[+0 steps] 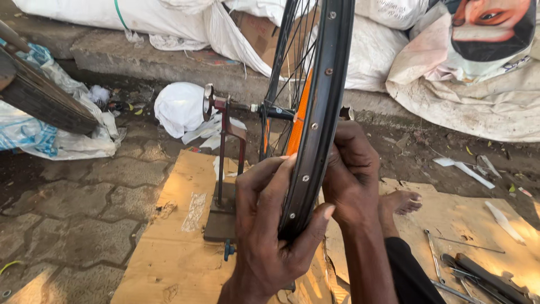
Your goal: The person sits on a cardboard sheet and works on a bicycle wheel mounted on a truing stand. They repeatedly rotate the wheel and use a small metal tool to adjust the spokes and rim, checking alignment by hand.
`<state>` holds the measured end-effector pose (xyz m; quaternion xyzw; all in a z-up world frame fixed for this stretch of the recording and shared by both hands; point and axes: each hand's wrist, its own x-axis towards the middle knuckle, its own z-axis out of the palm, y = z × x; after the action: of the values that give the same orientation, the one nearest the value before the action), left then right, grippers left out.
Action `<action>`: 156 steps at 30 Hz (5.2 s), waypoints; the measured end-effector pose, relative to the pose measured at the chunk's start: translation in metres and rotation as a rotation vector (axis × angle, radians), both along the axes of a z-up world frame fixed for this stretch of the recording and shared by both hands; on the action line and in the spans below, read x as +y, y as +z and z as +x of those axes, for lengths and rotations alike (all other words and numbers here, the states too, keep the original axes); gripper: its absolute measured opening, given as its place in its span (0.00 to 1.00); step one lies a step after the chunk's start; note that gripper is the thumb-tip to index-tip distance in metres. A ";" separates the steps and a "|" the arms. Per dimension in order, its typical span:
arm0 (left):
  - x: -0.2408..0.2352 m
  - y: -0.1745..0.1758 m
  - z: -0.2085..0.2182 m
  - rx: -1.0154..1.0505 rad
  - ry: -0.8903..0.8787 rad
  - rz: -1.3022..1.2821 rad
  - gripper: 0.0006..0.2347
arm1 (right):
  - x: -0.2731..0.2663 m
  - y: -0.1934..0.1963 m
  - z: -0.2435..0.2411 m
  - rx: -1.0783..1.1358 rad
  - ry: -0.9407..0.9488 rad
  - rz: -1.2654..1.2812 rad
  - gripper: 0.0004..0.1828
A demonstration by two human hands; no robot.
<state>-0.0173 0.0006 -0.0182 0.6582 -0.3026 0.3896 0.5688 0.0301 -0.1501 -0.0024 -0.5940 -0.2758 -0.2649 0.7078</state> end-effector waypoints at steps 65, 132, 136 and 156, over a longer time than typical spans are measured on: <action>0.003 0.030 0.070 0.358 -0.134 -0.228 0.20 | 0.016 -0.045 -0.065 0.387 -0.353 -0.122 0.13; -0.002 0.004 0.007 0.231 -0.214 -0.080 0.32 | 0.011 0.050 0.038 -0.023 -0.267 -0.095 0.14; 0.000 0.004 0.003 0.115 -0.202 -0.109 0.30 | 0.048 0.043 0.034 -0.351 -0.901 -0.189 0.25; -0.005 0.011 0.010 0.186 -0.181 -0.076 0.32 | 0.023 0.008 0.038 -0.352 -0.393 -0.045 0.14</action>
<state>-0.0076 -0.0042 -0.0073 0.6393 -0.2920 0.2852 0.6517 0.0679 -0.1267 0.0059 -0.5965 -0.2800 -0.4902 0.5705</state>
